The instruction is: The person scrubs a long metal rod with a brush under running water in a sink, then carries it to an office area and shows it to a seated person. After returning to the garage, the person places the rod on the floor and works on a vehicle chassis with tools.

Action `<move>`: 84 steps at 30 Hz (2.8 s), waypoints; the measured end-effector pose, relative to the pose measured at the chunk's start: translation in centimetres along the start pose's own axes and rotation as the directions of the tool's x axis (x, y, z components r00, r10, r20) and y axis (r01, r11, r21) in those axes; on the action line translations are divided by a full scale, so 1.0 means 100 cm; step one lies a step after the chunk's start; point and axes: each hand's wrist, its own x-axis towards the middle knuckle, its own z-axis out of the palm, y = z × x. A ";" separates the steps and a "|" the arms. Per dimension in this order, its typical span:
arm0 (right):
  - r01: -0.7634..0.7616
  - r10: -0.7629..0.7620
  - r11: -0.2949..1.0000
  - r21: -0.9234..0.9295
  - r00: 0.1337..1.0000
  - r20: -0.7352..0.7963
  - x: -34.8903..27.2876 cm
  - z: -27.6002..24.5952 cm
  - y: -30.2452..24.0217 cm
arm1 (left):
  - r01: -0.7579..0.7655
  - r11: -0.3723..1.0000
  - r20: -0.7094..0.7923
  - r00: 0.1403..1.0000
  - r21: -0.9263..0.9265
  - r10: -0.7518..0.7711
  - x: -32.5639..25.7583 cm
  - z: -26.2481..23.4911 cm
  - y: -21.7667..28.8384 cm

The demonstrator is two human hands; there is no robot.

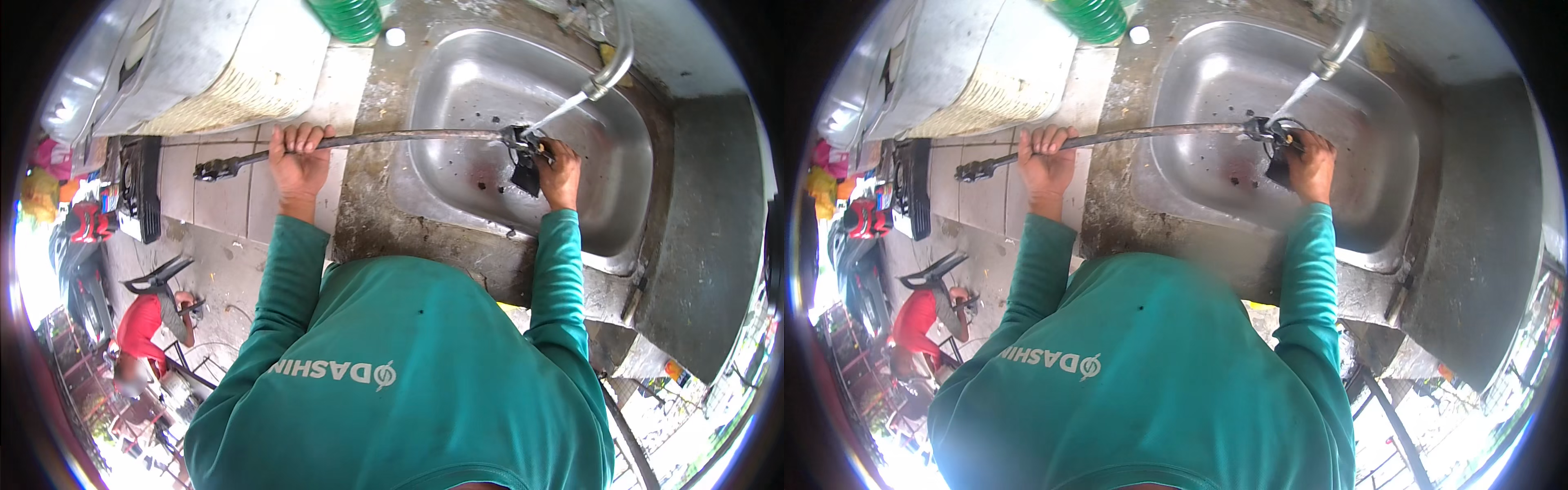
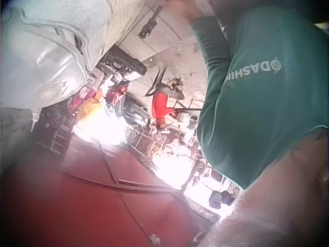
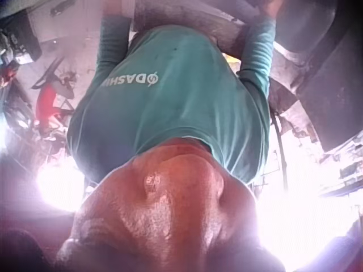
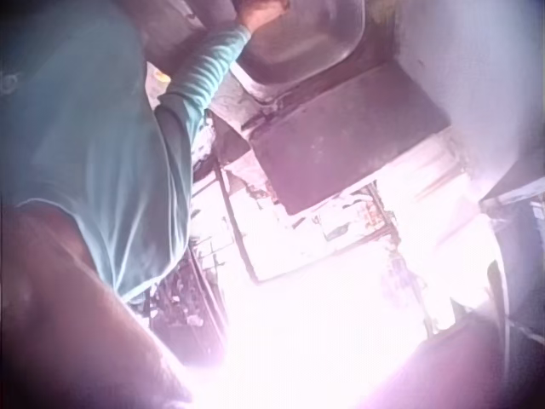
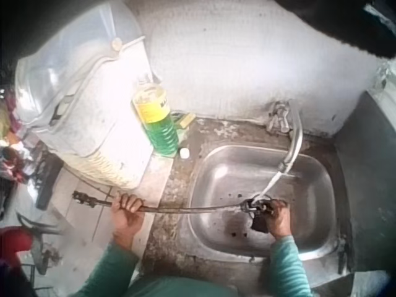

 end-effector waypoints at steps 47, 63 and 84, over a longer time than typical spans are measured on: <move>-0.098 0.125 0.988 0.120 0.964 -0.237 -0.009 -0.035 0.005 | 0.037 0.999 -0.123 0.992 0.002 -0.036 -0.005 0.032 -0.049; -0.292 0.314 0.949 0.115 0.860 -0.402 -0.009 -0.044 0.024 | 0.313 0.910 -0.083 0.950 0.273 -0.301 -0.012 0.044 -0.069; -0.535 0.456 0.844 0.037 0.679 -0.576 -0.016 -0.063 0.059 | 0.531 0.737 -0.053 0.824 0.419 -0.564 -0.017 0.072 -0.126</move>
